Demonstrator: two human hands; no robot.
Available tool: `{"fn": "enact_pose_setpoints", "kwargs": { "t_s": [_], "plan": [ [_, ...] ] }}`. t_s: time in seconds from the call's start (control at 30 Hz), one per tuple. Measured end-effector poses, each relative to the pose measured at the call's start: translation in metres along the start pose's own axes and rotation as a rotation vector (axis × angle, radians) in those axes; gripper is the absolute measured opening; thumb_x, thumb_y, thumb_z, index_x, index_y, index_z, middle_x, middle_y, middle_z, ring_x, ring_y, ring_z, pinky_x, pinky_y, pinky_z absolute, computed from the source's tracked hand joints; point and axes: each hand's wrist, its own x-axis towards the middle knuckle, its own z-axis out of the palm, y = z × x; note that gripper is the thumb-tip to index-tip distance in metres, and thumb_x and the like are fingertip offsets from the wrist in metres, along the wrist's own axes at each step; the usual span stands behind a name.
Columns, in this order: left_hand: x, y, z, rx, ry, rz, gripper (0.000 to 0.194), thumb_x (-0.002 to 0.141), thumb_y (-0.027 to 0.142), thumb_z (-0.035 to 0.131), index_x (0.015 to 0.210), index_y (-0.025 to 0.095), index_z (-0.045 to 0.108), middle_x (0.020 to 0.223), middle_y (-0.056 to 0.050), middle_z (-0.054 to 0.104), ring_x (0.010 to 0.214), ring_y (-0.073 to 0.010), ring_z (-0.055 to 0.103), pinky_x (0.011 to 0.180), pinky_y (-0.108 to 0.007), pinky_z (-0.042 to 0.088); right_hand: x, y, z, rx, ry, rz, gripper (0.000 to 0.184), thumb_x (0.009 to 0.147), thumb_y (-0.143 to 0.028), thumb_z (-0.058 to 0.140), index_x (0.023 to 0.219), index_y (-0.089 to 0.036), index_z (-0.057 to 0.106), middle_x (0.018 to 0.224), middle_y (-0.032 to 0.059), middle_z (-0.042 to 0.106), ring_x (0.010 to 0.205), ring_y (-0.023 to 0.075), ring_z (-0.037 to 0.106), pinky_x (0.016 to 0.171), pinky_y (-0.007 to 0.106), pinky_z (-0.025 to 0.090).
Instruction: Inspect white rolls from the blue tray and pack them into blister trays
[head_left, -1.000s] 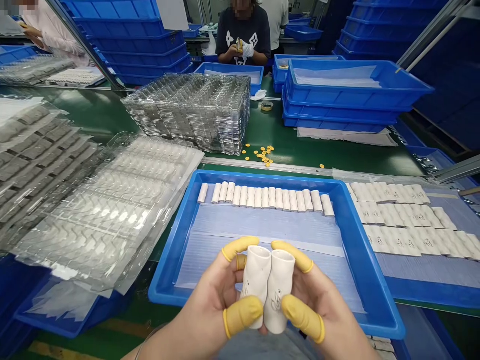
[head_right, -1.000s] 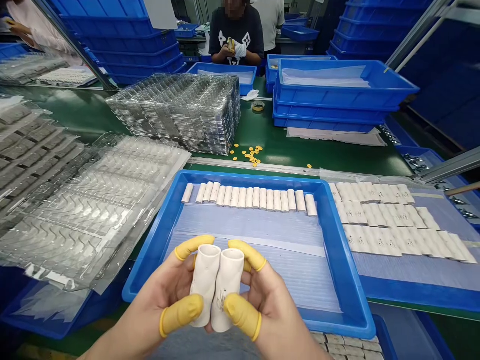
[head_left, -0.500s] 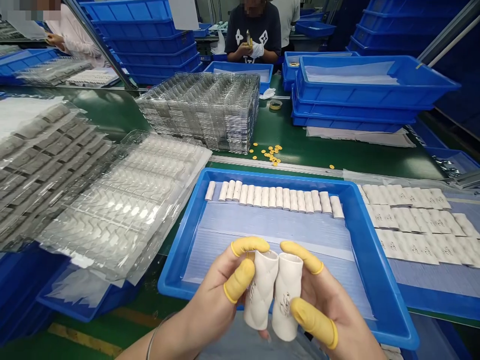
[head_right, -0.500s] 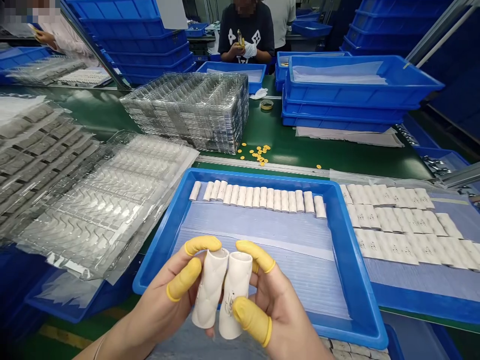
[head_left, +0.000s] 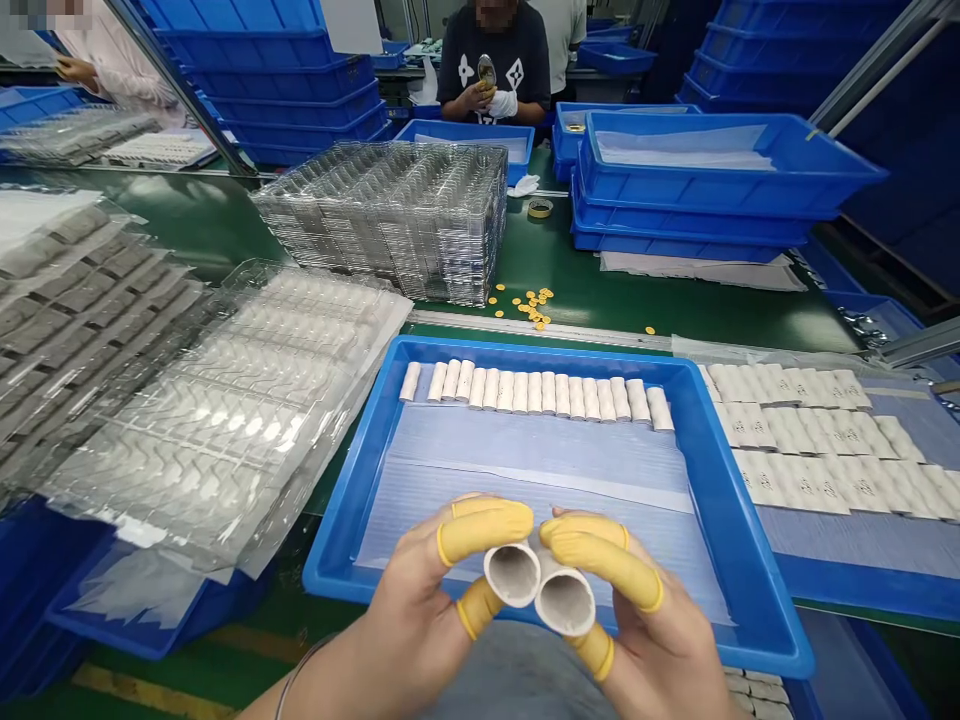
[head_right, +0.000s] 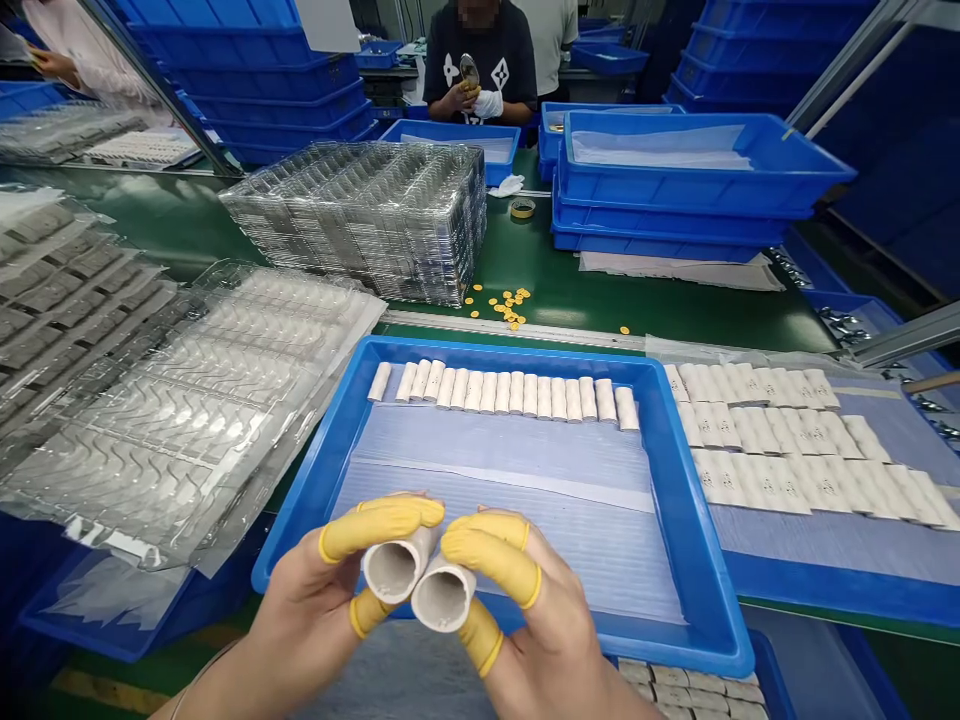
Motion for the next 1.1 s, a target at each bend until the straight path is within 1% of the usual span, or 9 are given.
{"fn": "enact_pose_setpoints", "kwargs": {
  "t_s": [0.17,0.3,0.43,0.57,0.67,0.83,0.93,1.0,1.1],
  "plan": [
    [0.008,0.006,0.003,0.075,0.069,0.070,0.053,0.083,0.006,0.073,0.129,0.033,0.065,0.107,-0.001,0.078,0.096,-0.0187,0.072,0.100,-0.035,0.052,0.001,0.000,0.001,0.027,0.023,0.006,0.063,0.082,0.007,0.065,0.133,-0.031,0.060,0.117,0.0020,0.068,0.106,0.0192,0.064,0.094,0.028,0.056],
    [0.008,0.007,0.002,0.115,0.074,0.113,0.052,0.081,0.012,0.077,0.128,0.032,0.065,0.100,-0.002,0.080,0.087,-0.0187,0.074,0.098,-0.035,0.053,0.000,-0.001,0.001,0.034,0.047,0.025,0.063,0.081,0.007,0.066,0.132,-0.030,0.060,0.118,0.0016,0.068,0.104,0.0180,0.066,0.093,0.026,0.057],
    [0.009,0.007,0.003,0.107,0.057,0.136,0.053,0.080,0.010,0.078,0.127,0.029,0.065,0.102,-0.006,0.078,0.092,-0.0209,0.072,0.094,-0.035,0.054,-0.003,0.001,0.002,0.024,0.046,0.039,0.061,0.081,0.008,0.065,0.130,-0.029,0.062,0.117,0.0018,0.068,0.103,0.0179,0.066,0.093,0.025,0.057],
    [0.008,0.006,0.003,0.075,0.045,0.086,0.051,0.078,0.006,0.078,0.122,0.029,0.067,0.104,-0.007,0.075,0.098,-0.0218,0.068,0.089,-0.033,0.056,-0.005,0.002,0.001,-0.008,0.030,0.037,0.062,0.081,0.007,0.066,0.130,-0.030,0.059,0.116,0.0035,0.066,0.103,0.0197,0.066,0.091,0.028,0.058],
    [0.006,0.002,0.001,0.045,0.138,-0.017,0.043,0.075,0.005,0.080,0.110,0.029,0.072,0.099,-0.004,0.069,0.107,-0.0205,0.061,0.093,-0.030,0.052,-0.005,-0.002,-0.001,-0.042,0.092,0.056,0.052,0.080,0.007,0.066,0.119,-0.028,0.061,0.109,0.0041,0.060,0.102,0.0207,0.063,0.093,0.031,0.058],
    [0.010,-0.007,-0.002,-0.605,0.431,-0.400,0.022,0.076,0.015,0.081,0.092,0.023,0.067,0.089,0.000,0.062,0.089,-0.0155,0.065,0.083,-0.027,0.054,-0.005,-0.010,-0.004,0.145,0.323,0.059,0.037,0.085,0.002,0.063,0.107,-0.026,0.057,0.090,0.0005,0.051,0.090,0.0176,0.056,0.093,0.030,0.058],
    [0.015,-0.009,0.004,-0.873,0.503,-0.603,0.028,0.072,0.014,0.082,0.092,0.021,0.063,0.086,0.000,0.067,0.085,-0.0162,0.070,0.079,-0.029,0.057,-0.004,-0.005,0.000,0.277,0.342,0.077,0.024,0.090,-0.007,0.067,0.097,-0.027,0.056,0.090,-0.0005,0.049,0.091,0.0174,0.059,0.083,0.029,0.060],
    [0.017,-0.009,0.011,-0.997,0.541,-0.717,0.029,0.071,0.012,0.081,0.092,0.019,0.063,0.088,-0.003,0.072,0.086,-0.0171,0.072,0.084,-0.031,0.058,-0.002,0.002,0.004,0.297,0.349,0.108,0.022,0.089,-0.011,0.070,0.091,-0.026,0.055,0.089,-0.0009,0.049,0.090,0.0174,0.062,0.079,0.028,0.061],
    [0.016,-0.006,0.023,-1.071,0.558,-0.755,0.024,0.077,0.016,0.080,0.096,0.018,0.065,0.102,-0.008,0.076,0.101,-0.0197,0.072,0.096,-0.035,0.054,-0.001,0.013,0.012,0.275,0.374,0.156,0.021,0.088,-0.014,0.073,0.095,-0.027,0.059,0.089,0.0002,0.056,0.086,0.0173,0.064,0.079,0.028,0.061]
  ]
}}
